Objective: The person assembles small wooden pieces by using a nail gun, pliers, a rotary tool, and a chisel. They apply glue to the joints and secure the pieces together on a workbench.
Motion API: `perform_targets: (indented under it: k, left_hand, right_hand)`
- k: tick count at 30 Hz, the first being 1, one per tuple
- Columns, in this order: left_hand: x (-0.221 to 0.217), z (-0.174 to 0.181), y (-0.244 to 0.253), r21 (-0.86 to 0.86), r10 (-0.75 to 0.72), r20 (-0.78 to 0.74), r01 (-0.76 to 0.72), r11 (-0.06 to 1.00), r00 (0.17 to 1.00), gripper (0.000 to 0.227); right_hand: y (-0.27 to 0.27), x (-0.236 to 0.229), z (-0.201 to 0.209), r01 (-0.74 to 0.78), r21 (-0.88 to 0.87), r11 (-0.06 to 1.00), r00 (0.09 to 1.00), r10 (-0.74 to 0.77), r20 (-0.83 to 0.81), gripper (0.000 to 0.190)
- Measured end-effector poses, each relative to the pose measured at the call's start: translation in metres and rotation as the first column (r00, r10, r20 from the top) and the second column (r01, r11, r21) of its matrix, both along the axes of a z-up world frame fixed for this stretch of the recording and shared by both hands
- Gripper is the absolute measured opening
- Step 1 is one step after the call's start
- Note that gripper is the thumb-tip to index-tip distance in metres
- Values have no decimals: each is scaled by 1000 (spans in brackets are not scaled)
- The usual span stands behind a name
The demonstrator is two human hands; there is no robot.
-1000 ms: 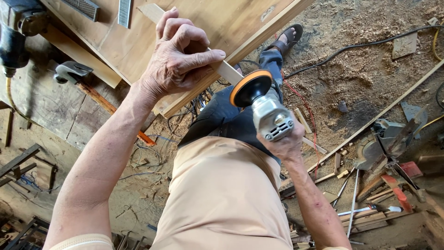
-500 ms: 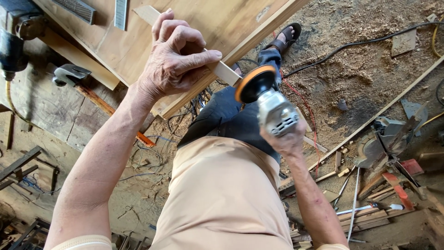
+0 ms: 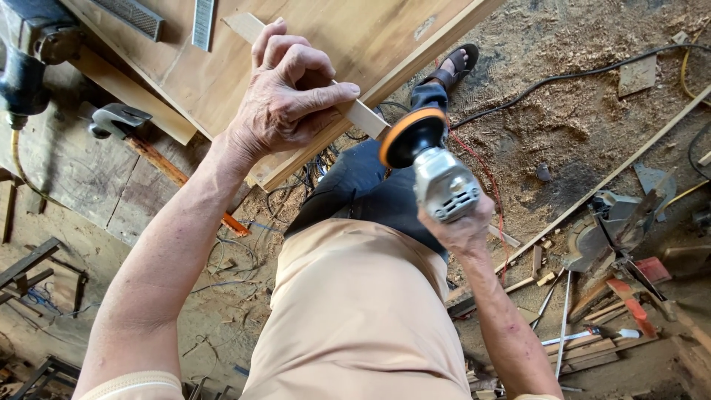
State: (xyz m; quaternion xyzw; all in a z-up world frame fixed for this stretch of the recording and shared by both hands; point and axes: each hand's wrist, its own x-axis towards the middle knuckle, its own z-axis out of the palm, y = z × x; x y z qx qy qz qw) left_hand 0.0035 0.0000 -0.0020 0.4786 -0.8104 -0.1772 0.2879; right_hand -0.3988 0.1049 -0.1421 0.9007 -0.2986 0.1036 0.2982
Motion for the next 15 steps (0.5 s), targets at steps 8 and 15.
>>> perform_targets:
  k: [8,15]
  left_hand:
    - [0,0,1,3,-2,16,2,1000,1000,14]
    - [1,-1,1,-12,-12,21,12,1000,1000,16]
  right_hand:
    - [2,3,5,35,-42,999,999,-36,-32,63]
    - [-9,13,13,74,-110,991,995,-81,-64,64]
